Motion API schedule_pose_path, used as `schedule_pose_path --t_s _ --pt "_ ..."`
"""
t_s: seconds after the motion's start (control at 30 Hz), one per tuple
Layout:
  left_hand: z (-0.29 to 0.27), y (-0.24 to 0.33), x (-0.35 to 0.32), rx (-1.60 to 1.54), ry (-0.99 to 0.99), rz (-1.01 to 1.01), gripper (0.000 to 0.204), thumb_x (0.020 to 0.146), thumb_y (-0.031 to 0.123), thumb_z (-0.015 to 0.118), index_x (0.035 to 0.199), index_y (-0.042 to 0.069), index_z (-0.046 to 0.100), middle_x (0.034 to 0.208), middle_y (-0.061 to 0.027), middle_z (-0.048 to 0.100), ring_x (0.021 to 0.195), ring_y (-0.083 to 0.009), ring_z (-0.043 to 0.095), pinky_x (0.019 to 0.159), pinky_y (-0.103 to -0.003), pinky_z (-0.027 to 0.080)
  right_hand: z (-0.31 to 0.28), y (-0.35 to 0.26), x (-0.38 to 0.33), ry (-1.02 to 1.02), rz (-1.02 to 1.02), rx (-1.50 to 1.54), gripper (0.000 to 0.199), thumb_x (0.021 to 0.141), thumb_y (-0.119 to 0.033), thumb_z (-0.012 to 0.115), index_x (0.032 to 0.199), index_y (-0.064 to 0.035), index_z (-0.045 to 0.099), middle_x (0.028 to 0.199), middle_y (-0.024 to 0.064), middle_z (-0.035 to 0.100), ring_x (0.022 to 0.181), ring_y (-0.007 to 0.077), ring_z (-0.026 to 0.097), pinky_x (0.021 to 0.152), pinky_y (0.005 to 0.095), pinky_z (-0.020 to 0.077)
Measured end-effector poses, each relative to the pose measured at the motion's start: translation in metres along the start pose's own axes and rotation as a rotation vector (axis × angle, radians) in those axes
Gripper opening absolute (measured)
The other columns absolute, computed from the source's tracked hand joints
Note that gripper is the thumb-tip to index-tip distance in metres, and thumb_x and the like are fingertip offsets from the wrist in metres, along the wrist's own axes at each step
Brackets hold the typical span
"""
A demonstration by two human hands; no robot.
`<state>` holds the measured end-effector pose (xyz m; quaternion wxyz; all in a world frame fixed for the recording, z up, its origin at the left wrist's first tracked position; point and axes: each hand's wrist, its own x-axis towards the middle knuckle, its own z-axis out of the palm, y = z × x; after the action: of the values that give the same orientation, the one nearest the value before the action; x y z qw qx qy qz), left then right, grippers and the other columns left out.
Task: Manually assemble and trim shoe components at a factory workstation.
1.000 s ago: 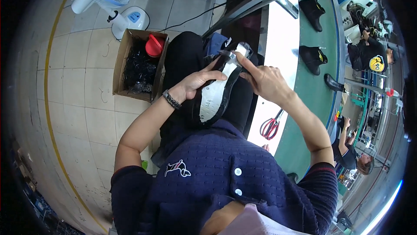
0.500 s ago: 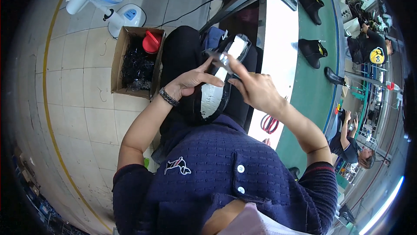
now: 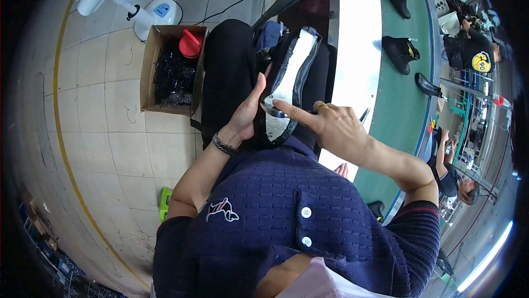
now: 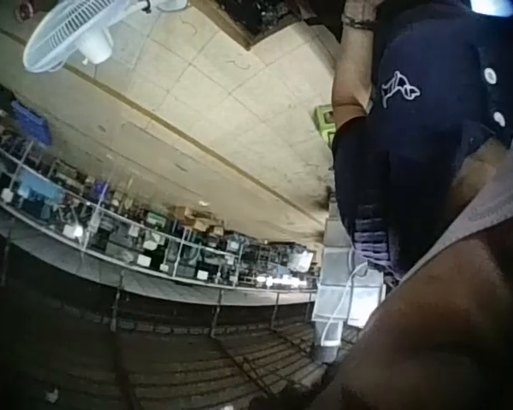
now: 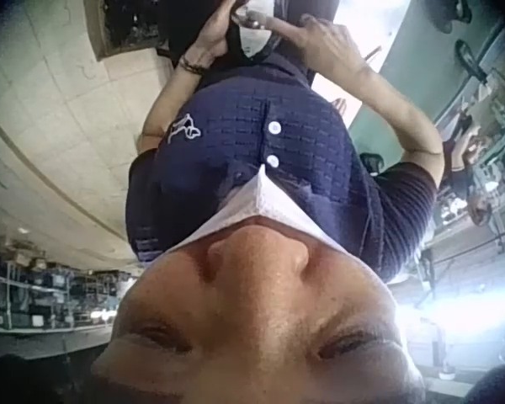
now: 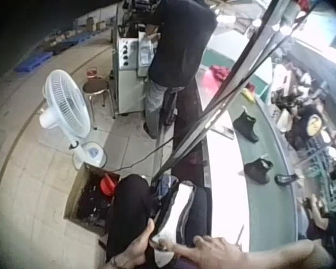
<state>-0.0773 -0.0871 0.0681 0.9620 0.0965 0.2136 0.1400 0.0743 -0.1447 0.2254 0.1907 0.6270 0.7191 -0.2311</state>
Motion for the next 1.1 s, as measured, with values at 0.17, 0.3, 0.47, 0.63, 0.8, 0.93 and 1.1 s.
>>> schedule_pose_path --t_s 0.17,0.3,0.47,0.63,0.8,0.93,1.1 --pt "0.001 0.003 -0.001 0.013 -0.085 0.081 0.076 0.094 0.028 0.057 0.153 0.019 0.011 0.146 -0.0105 0.035 0.128 -0.0194 0.043 0.105 -0.033 0.038 0.027 0.017 -0.004 -0.010 -0.011 0.213 0.073 0.085 -0.007 0.061 0.143 -0.0437 0.034 0.071 0.0040 0.058 0.061 0.0185 0.063 0.052 0.0351 0.0531" --pt "0.005 0.004 -0.001 0.177 -0.003 0.137 0.079 0.091 0.025 0.058 0.153 0.019 0.011 0.145 -0.0114 0.036 0.128 -0.0200 0.043 0.104 -0.033 0.037 0.007 0.020 -0.006 -0.051 -0.046 0.255 0.067 0.088 -0.014 0.063 0.144 -0.0376 0.034 0.065 0.0074 0.058 0.055 0.0188 0.062 0.044 0.0326 0.0492" --pt "-0.011 0.007 0.000 0.168 -0.033 -0.037 0.091 0.085 0.015 0.064 0.154 0.021 0.005 0.139 -0.0111 0.042 0.126 -0.0215 0.044 0.103 -0.035 0.038 -0.029 0.007 0.000 0.341 -0.134 0.265 0.063 0.087 -0.020 0.065 0.144 -0.0265 0.038 0.064 0.0091 0.063 0.047 0.0207 0.060 0.046 0.0357 0.0454" --pt "0.002 0.017 -0.008 0.248 -0.025 -0.041 0.100 0.080 0.011 0.068 0.154 0.024 0.002 0.136 -0.0125 0.044 0.123 -0.0216 0.047 0.103 -0.037 0.037 0.011 0.022 0.023 0.022 -0.054 0.152 0.063 0.094 -0.023 0.057 0.149 -0.0243 0.026 0.061 0.0060 0.060 0.043 0.0198 0.057 0.039 0.0335 0.0417" --pt "-0.023 0.008 -0.003 0.138 -0.046 -0.124 0.098 0.083 0.008 0.067 0.154 0.025 0.001 0.136 -0.0103 0.045 0.123 -0.0208 0.047 0.103 -0.036 0.038 0.004 0.007 0.015 0.312 -0.178 0.315 0.066 0.094 -0.022 0.056 0.150 -0.0248 0.022 0.055 0.0071 0.057 0.040 0.0206 0.055 0.037 0.0339 0.0408" --pt "-0.029 -0.001 -0.013 0.209 -0.172 0.001 0.083 0.093 0.021 0.060 0.154 0.025 0.004 0.141 -0.0112 0.042 0.126 -0.0196 0.046 0.105 -0.036 0.037 0.019 0.019 0.026 0.137 -0.052 0.308 0.063 0.093 -0.021 0.059 0.148 -0.0227 0.028 0.054 0.0080 0.057 0.040 0.0211 0.055 0.039 0.0340 0.0434" --pt "-0.007 -0.014 -0.023 0.067 -0.012 0.084 0.059 0.102 0.031 0.042 0.152 0.016 0.017 0.145 -0.0098 0.037 0.133 -0.0163 0.035 0.110 -0.034 0.028 0.000 0.019 0.021 0.250 -0.013 0.342 0.068 0.090 -0.014 0.060 0.149 -0.0220 0.027 0.057 0.0097 0.061 0.044 0.0247 0.059 0.043 0.0360 0.0471"
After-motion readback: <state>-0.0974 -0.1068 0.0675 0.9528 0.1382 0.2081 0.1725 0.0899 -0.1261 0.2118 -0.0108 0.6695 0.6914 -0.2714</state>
